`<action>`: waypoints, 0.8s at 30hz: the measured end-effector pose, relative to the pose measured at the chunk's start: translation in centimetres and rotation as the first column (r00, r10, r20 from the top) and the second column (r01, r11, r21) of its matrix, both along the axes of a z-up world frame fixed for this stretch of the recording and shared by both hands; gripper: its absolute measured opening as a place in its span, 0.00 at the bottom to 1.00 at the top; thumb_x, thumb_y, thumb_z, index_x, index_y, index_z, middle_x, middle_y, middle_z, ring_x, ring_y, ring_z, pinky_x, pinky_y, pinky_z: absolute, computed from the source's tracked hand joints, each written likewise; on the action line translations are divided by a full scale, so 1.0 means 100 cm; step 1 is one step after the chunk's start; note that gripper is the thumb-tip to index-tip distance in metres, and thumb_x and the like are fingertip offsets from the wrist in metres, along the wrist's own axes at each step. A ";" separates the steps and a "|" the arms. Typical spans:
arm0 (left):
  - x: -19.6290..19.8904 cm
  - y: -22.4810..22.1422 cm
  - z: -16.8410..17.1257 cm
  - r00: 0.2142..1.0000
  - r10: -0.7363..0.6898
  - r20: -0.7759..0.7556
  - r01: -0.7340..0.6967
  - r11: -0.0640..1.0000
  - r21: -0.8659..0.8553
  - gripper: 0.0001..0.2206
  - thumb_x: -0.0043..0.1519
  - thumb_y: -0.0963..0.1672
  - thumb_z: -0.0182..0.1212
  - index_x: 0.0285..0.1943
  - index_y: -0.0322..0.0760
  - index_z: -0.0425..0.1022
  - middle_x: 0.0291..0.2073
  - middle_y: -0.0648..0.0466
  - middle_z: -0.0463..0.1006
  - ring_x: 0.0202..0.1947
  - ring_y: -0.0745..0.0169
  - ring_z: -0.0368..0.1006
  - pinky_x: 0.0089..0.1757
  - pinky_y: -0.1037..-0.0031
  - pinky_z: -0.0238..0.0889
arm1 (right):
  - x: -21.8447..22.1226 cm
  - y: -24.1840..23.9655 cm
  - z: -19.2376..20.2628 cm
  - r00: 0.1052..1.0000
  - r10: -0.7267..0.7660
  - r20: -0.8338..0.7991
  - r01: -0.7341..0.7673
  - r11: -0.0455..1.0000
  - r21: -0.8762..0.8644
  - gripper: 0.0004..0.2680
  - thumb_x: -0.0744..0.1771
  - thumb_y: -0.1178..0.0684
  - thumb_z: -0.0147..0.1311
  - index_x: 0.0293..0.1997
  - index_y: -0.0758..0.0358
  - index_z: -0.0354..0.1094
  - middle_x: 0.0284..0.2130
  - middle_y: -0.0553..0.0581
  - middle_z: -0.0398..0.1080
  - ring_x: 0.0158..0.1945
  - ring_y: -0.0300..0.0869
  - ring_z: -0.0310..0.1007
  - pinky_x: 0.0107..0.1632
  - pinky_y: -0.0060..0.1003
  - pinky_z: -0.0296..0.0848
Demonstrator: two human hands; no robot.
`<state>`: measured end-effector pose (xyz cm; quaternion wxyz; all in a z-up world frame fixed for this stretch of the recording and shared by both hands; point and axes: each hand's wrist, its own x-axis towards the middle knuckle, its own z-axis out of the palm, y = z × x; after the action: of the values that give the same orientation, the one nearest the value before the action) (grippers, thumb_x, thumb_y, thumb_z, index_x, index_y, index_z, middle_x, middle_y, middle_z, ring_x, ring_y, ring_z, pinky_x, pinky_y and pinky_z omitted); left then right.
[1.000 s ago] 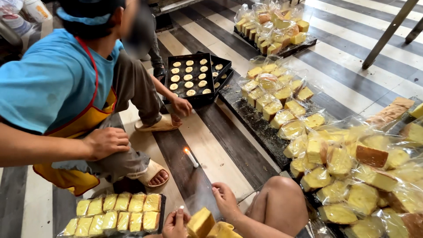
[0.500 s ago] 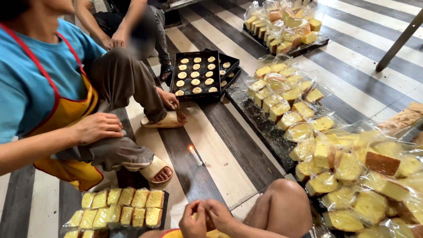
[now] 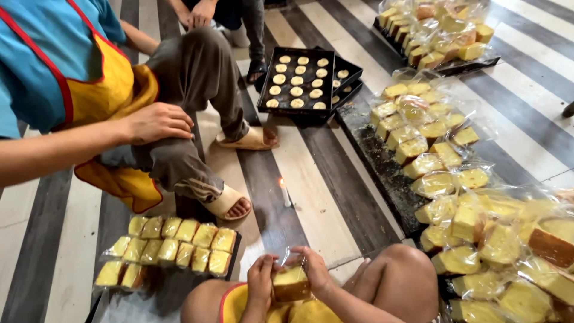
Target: The person packs slices of cake into plastic bags and seals them using a candle flame.
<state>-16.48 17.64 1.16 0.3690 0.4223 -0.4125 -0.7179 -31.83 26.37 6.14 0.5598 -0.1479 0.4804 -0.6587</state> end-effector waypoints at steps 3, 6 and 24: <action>-0.003 0.003 0.011 0.997 0.053 0.051 -0.052 0.998 -0.027 0.17 0.68 0.49 0.55 0.40 0.30 0.79 0.25 0.54 0.76 0.27 0.68 0.71 0.34 0.76 0.64 | 0.002 0.001 -0.008 0.999 -0.016 0.030 0.013 0.997 0.076 0.18 0.71 0.44 0.34 0.54 0.68 0.68 0.38 0.65 0.79 0.41 0.47 0.79 0.49 0.41 0.77; -0.004 0.003 0.011 0.992 0.091 0.085 -0.088 0.995 -0.044 0.18 0.69 0.51 0.53 0.38 0.31 0.78 0.21 0.55 0.74 0.24 0.69 0.68 0.31 0.76 0.61 | 0.006 0.006 -0.018 0.998 0.047 -0.049 -0.042 0.995 0.096 0.18 0.71 0.45 0.37 0.56 0.69 0.69 0.41 0.64 0.79 0.43 0.47 0.78 0.50 0.41 0.76; -0.011 0.037 0.060 0.877 0.163 0.453 0.296 0.560 -0.774 0.22 0.59 0.45 0.69 0.58 0.26 0.73 0.53 0.39 0.77 0.53 0.44 0.73 0.51 0.64 0.66 | -0.006 0.013 -0.023 0.968 -0.169 -0.188 0.166 0.986 -0.029 0.18 0.72 0.45 0.33 0.55 0.68 0.68 0.41 0.63 0.79 0.47 0.46 0.78 0.55 0.40 0.73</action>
<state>-17.59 21.30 7.16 0.3812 0.3457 -0.7927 -0.3270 -32.46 27.68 3.81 0.4529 -0.1726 0.5381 -0.6896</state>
